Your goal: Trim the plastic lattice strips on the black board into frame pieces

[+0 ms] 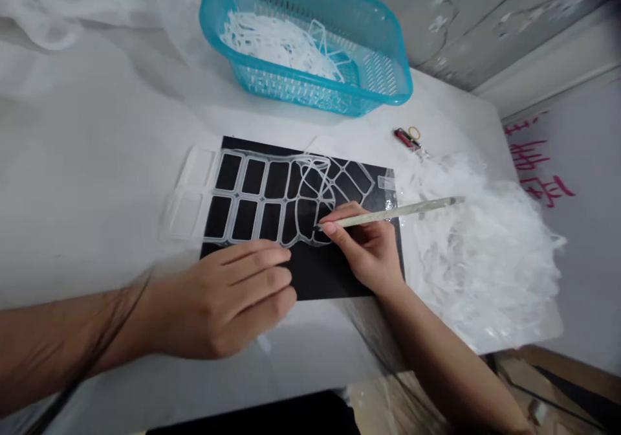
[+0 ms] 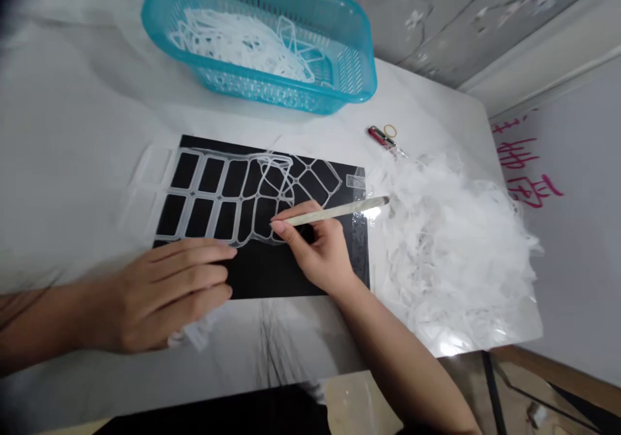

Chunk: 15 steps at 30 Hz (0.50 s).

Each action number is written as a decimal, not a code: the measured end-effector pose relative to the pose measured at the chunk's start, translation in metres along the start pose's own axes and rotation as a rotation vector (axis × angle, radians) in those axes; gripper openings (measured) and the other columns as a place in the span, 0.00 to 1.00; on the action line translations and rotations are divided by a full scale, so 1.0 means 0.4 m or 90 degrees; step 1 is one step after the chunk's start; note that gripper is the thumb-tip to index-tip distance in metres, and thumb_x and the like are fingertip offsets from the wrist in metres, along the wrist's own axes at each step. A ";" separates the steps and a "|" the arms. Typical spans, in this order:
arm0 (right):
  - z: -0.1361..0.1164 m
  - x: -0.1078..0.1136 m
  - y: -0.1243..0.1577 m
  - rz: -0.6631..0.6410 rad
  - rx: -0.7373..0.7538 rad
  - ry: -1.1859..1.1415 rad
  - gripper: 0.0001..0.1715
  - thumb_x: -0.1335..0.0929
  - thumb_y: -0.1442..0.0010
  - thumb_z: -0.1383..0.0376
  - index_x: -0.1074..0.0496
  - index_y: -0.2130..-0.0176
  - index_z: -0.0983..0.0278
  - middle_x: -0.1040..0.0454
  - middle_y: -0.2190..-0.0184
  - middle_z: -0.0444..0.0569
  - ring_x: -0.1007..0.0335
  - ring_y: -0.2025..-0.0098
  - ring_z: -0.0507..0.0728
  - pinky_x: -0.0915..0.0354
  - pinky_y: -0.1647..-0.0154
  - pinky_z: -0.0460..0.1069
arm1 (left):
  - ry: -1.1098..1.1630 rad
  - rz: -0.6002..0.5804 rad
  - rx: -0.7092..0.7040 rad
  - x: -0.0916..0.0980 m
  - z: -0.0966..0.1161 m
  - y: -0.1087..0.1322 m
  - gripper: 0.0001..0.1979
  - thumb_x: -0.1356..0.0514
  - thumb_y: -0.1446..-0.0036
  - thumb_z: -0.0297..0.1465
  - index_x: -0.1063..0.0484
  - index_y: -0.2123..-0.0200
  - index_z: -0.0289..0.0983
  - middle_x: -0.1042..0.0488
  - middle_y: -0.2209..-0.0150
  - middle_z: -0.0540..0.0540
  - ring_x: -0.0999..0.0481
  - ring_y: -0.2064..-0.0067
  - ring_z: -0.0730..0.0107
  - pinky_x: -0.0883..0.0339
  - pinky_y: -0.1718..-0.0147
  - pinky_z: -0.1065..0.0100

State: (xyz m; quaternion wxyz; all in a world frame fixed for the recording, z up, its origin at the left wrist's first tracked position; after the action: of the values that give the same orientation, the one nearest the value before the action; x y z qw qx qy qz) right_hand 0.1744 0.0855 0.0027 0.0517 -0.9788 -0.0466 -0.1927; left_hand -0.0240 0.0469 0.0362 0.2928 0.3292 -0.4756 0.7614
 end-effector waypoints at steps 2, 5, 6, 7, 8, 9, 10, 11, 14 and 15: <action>-0.010 -0.002 0.004 -0.015 0.021 0.016 0.02 0.28 0.40 0.64 0.22 0.64 0.57 0.21 0.67 0.45 0.26 0.62 0.56 0.28 0.58 0.54 | -0.037 -0.022 0.037 -0.016 -0.011 -0.003 0.11 0.48 0.37 0.24 0.26 0.61 0.34 0.22 0.54 0.39 0.28 0.42 0.53 0.30 0.42 0.53; -0.015 0.002 0.007 -0.010 0.027 0.034 0.02 0.28 0.40 0.64 0.22 0.64 0.57 0.21 0.67 0.45 0.27 0.62 0.56 0.29 0.58 0.54 | -0.064 -0.055 0.032 -0.035 -0.019 -0.005 0.11 0.48 0.39 0.21 0.26 0.61 0.31 0.23 0.50 0.35 0.27 0.42 0.50 0.27 0.45 0.53; -0.013 0.007 0.007 -0.001 0.014 0.040 0.02 0.28 0.39 0.64 0.22 0.64 0.58 0.21 0.67 0.45 0.27 0.62 0.56 0.29 0.58 0.54 | -0.065 -0.059 0.030 -0.037 -0.021 -0.006 0.12 0.49 0.39 0.20 0.26 0.61 0.31 0.22 0.50 0.35 0.26 0.43 0.51 0.26 0.46 0.54; -0.010 0.013 0.005 0.013 -0.005 0.047 0.02 0.29 0.39 0.63 0.22 0.64 0.58 0.21 0.67 0.45 0.26 0.63 0.56 0.29 0.57 0.54 | -0.064 -0.065 0.030 -0.038 -0.023 -0.007 0.12 0.49 0.40 0.19 0.26 0.61 0.30 0.22 0.51 0.36 0.25 0.44 0.51 0.25 0.46 0.55; -0.005 0.021 0.003 0.028 -0.029 0.057 0.03 0.29 0.39 0.62 0.22 0.64 0.58 0.21 0.66 0.45 0.26 0.64 0.55 0.29 0.57 0.53 | -0.062 -0.069 0.030 -0.038 -0.023 -0.007 0.12 0.49 0.40 0.19 0.25 0.61 0.31 0.21 0.52 0.36 0.25 0.44 0.51 0.25 0.47 0.55; 0.000 0.031 0.000 0.046 -0.052 0.069 0.04 0.29 0.39 0.61 0.22 0.64 0.58 0.21 0.67 0.45 0.26 0.64 0.55 0.30 0.57 0.53 | -0.057 -0.069 0.023 -0.036 -0.021 -0.007 0.12 0.48 0.40 0.19 0.25 0.62 0.31 0.21 0.52 0.36 0.25 0.44 0.51 0.25 0.46 0.55; 0.005 0.042 -0.003 0.064 -0.072 0.084 0.05 0.28 0.40 0.60 0.22 0.64 0.59 0.21 0.67 0.44 0.27 0.65 0.55 0.31 0.58 0.53 | -0.050 -0.067 0.008 -0.034 -0.016 -0.007 0.10 0.47 0.40 0.20 0.25 0.62 0.32 0.21 0.52 0.37 0.25 0.44 0.51 0.25 0.46 0.55; 0.010 0.054 -0.008 0.082 -0.086 0.104 0.06 0.28 0.40 0.59 0.22 0.64 0.59 0.22 0.68 0.44 0.27 0.66 0.55 0.32 0.59 0.52 | -0.043 -0.064 -0.017 -0.030 -0.007 -0.005 0.08 0.45 0.40 0.21 0.25 0.63 0.33 0.20 0.53 0.38 0.24 0.45 0.51 0.25 0.45 0.55; 0.030 0.102 -0.024 0.142 -0.111 0.169 0.10 0.28 0.40 0.57 0.22 0.65 0.61 0.22 0.70 0.45 0.28 0.67 0.55 0.35 0.63 0.51 | -0.032 -0.056 -0.097 -0.020 0.027 0.006 0.04 0.40 0.42 0.26 0.24 0.64 0.37 0.19 0.56 0.42 0.22 0.48 0.52 0.24 0.46 0.55; 0.037 0.120 -0.029 0.166 -0.118 0.179 0.11 0.28 0.40 0.56 0.22 0.65 0.61 0.22 0.71 0.45 0.29 0.68 0.55 0.36 0.64 0.51 | -0.036 -0.055 -0.118 -0.017 0.039 0.011 0.04 0.40 0.42 0.28 0.24 0.64 0.38 0.19 0.57 0.42 0.22 0.49 0.52 0.23 0.48 0.56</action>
State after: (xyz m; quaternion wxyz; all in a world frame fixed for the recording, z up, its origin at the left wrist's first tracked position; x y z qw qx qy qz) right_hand 0.2230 0.1021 0.0083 -0.0077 -0.9404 0.1063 -0.3228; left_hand -0.0197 0.0302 0.0336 0.3411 0.3426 -0.5376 0.6909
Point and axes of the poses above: each hand's wrist, its own y-axis away from the middle knuckle, its own x-axis out of the back of the hand, z = x × y, the point moved 5 cm from there along -y, towards the middle knuckle
